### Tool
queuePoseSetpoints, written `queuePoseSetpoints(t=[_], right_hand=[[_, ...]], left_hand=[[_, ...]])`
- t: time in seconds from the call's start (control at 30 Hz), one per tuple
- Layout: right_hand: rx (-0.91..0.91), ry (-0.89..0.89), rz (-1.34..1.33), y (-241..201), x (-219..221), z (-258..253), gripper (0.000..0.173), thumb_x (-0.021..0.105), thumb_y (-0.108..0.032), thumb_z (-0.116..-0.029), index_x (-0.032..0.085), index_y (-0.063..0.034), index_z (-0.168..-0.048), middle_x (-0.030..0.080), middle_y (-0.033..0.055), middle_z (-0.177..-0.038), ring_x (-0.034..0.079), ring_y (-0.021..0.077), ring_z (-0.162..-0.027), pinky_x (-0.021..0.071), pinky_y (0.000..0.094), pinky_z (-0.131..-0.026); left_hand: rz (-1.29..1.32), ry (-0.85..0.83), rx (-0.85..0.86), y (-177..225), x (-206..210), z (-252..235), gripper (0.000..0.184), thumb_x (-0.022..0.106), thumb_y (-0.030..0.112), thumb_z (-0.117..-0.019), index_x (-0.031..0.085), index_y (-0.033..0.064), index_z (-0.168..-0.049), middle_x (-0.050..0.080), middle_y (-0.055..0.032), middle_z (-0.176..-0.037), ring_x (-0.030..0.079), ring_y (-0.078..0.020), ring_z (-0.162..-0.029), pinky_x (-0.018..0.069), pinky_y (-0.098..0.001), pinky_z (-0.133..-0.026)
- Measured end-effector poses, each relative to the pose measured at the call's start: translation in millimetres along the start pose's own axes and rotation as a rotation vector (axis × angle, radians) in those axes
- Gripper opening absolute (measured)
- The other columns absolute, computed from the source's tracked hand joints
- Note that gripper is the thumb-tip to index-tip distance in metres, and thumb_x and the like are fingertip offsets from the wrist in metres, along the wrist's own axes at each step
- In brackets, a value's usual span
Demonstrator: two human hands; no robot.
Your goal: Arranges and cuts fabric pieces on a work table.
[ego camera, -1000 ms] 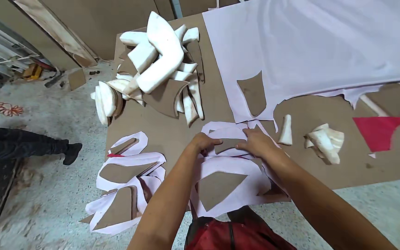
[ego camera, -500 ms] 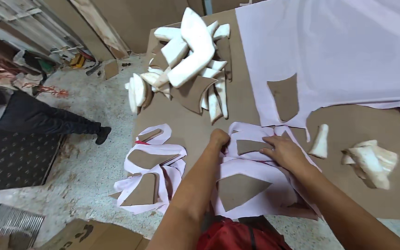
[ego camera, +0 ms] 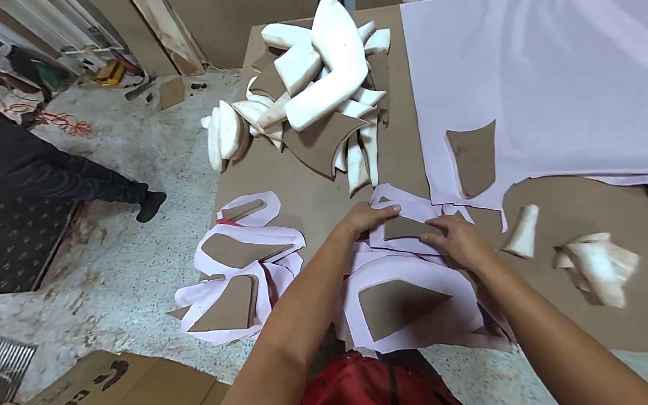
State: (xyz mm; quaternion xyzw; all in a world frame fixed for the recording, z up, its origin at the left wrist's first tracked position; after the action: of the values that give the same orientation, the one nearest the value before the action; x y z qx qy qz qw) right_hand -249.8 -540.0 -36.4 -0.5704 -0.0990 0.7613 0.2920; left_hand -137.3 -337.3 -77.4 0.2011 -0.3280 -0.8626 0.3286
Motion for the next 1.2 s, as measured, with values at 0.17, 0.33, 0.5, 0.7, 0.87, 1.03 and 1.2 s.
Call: queuePoseSetpoints(t=[0.17,0.33,0.5,0.7,0.87,1.03,1.2], right_hand=[[-0.009,0.024,-0.052,4,-2,4,0.047,0.074,-0.054,-0.0901,0.073,-0.0218,-0.125,0.068,0.0074,-0.129,0.062,0.0266,-0.124,0.0498,0.0564,-0.104],[-0.017,0.093,-0.165,20,-16,17,0.085,0.078,-0.058,-0.0852,0.047,-0.0205,-0.155,0.059,0.0116,-0.145,0.058,0.0316,-0.131,0.0476,0.0603,-0.107],[-0.15,0.087,-0.116,29,-11,16,0.062,0.078,-0.052,-0.0876,0.065,-0.0168,-0.137,0.064,0.0069,-0.138,0.061,0.0264,-0.127,0.0492,0.0561,-0.106],[-0.144,-0.035,-0.038,17,-4,-3,0.067,0.078,-0.057,-0.0843,0.065,-0.0188,-0.138,0.067,0.0092,-0.133,0.062,0.0285,-0.125,0.049,0.0566,-0.105],[-0.147,-0.114,0.004,17,-3,-13,0.07,0.086,-0.055,-0.0766,0.065,-0.0179,-0.133,0.069,0.0116,-0.122,0.066,0.0306,-0.114,0.0525,0.0582,-0.097],[-0.184,-0.069,0.004,13,-12,-4,0.066,0.086,-0.053,-0.0777,0.066,-0.0181,-0.13,0.07,0.0093,-0.121,0.067,0.0285,-0.112,0.0536,0.0581,-0.096],[-0.254,-0.034,-0.059,-25,-20,-5,0.049,0.087,-0.041,-0.0822,0.071,-0.0164,-0.122,0.07,0.0078,-0.118,0.067,0.0271,-0.106,0.0549,0.0567,-0.093]], left_hand=[[-0.289,-0.002,-0.014,14,11,3,0.086,0.092,0.048,-0.0702,0.06,-0.0026,-0.131,0.069,-0.0237,-0.117,0.067,-0.0365,-0.111,0.0536,-0.0593,-0.098],[-0.24,0.037,0.041,34,9,9,0.088,0.094,0.042,-0.0697,0.056,-0.0025,-0.135,0.069,-0.0229,-0.117,0.068,-0.035,-0.11,0.0547,-0.0575,-0.098],[-0.329,0.048,0.161,55,10,11,0.101,0.096,0.039,-0.0654,0.047,0.0022,-0.145,0.067,-0.0218,-0.125,0.066,-0.0341,-0.117,0.0525,-0.0588,-0.102],[-0.411,0.043,0.153,51,12,11,0.1,0.095,0.042,-0.0651,0.049,0.002,-0.143,0.067,-0.0217,-0.124,0.066,-0.0345,-0.116,0.0527,-0.0591,-0.101],[-0.616,0.036,0.094,59,23,17,0.109,0.095,0.054,-0.062,0.047,0.0005,-0.143,0.068,-0.0234,-0.118,0.067,-0.0376,-0.112,0.0533,-0.0625,-0.096],[-0.654,0.108,0.122,76,31,42,0.096,0.093,0.049,-0.0653,0.052,0.0027,-0.138,0.069,-0.0223,-0.113,0.068,-0.0376,-0.106,0.0553,-0.0626,-0.091],[-0.714,0.152,0.202,103,5,70,0.1,0.093,0.048,-0.0655,0.047,0.0041,-0.143,0.068,-0.0229,-0.115,0.069,-0.0387,-0.104,0.0561,-0.0641,-0.088]])
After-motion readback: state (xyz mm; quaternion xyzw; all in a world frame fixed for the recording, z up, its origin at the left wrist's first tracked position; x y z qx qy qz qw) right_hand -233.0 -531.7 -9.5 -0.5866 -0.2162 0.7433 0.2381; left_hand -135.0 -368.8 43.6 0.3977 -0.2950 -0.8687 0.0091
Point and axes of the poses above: each hand's wrist, its own z-axis away from the middle knuckle, its own x-axis out of the palm, y = z × x, the point moved 10 cm from there along -z, towards the middle knuckle
